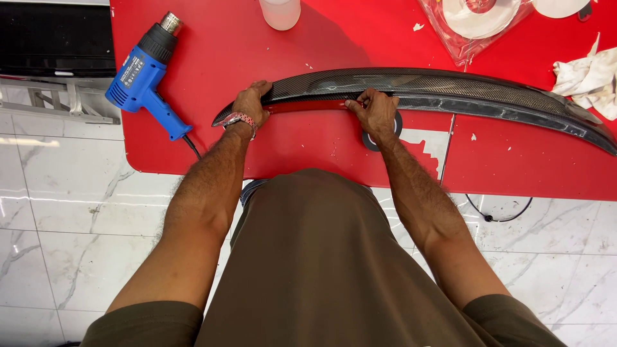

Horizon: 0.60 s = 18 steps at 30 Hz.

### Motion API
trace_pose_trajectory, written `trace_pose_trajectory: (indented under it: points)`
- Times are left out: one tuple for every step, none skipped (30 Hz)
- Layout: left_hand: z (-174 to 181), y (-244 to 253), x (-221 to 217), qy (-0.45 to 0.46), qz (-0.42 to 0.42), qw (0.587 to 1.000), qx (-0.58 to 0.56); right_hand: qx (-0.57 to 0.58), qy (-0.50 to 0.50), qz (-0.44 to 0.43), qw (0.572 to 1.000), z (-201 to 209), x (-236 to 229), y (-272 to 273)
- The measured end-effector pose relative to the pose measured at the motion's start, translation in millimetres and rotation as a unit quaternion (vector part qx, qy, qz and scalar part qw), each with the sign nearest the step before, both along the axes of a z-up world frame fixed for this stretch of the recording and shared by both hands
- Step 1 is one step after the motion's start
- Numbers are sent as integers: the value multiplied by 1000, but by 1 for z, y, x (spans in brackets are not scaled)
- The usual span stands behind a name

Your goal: The person applies black tape along the edge of a curved carbon fiber part on a red workbench. They smooth the tape with their fingers to ensure adhesion and alignment along the entire length of the part.

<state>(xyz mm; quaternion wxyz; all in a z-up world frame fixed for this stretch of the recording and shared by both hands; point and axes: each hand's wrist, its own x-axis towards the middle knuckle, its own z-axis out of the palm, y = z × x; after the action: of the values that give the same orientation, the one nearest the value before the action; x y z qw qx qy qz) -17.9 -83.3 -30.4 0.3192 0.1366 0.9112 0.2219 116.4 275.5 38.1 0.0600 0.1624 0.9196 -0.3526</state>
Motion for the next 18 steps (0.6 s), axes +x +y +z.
trace_pose_trajectory:
  points:
    - [1,0,0,0,0,1000,0,0,0,0,1000,-1,1,0]
    - [1,1,0,-1,0,1000,-2,-2,4,-2,1000,-1,1,-1]
    - [2,1,0,-1,1,1000,-4,-4,8,-4,1000,-2,1,-1]
    - [1,1,0,-1,1,1000,-4,-4,8,-4,1000,-6,1,0]
    - [0,1,0,1,-3,1000,-6,6,3,0,1000,-9,0,1]
    - [-1,0,0,3,-6,1000,-8,17,-2,5,1000,-13,0,2]
    - [1,1,1,3,-6,1000,-8,17,-2,5,1000,-13,0,2]
    - [3,1,1,-3,1,1000,-7,19,-1,4,1000,-14,0,2]
    - [6,2,1,-9,8,1000,-7,22,-1,3,1000,-15,0,2]
    - [4,1,0,-9,8,1000,-7,22,-1,3,1000,-14,0,1]
    - [3,0,0,-8,2,1000,-7,20,0,1,1000,-14,0,0]
    - [1,0,-1,-7,-5,1000,-7,19,1,-1,1000,-13,0,0]
    - [1,1,-1,-7,-5,1000,-6,19,1,-1,1000,-11,0,-1]
    - [2,1,0,-7,-3,1000,-6,16,3,-2,1000,-10,0,-1]
    - [2,1,0,-7,-2,1000,-5,13,5,-3,1000,-9,0,-2]
    - [4,1,0,-7,-1,1000,-5,13,5,-2,1000,-8,1,-2]
    - [6,2,1,-7,-3,1000,-5,16,8,0,1000,-8,1,-2]
    - [8,2,0,-6,-5,1000,-4,19,11,1,1000,-7,1,-2]
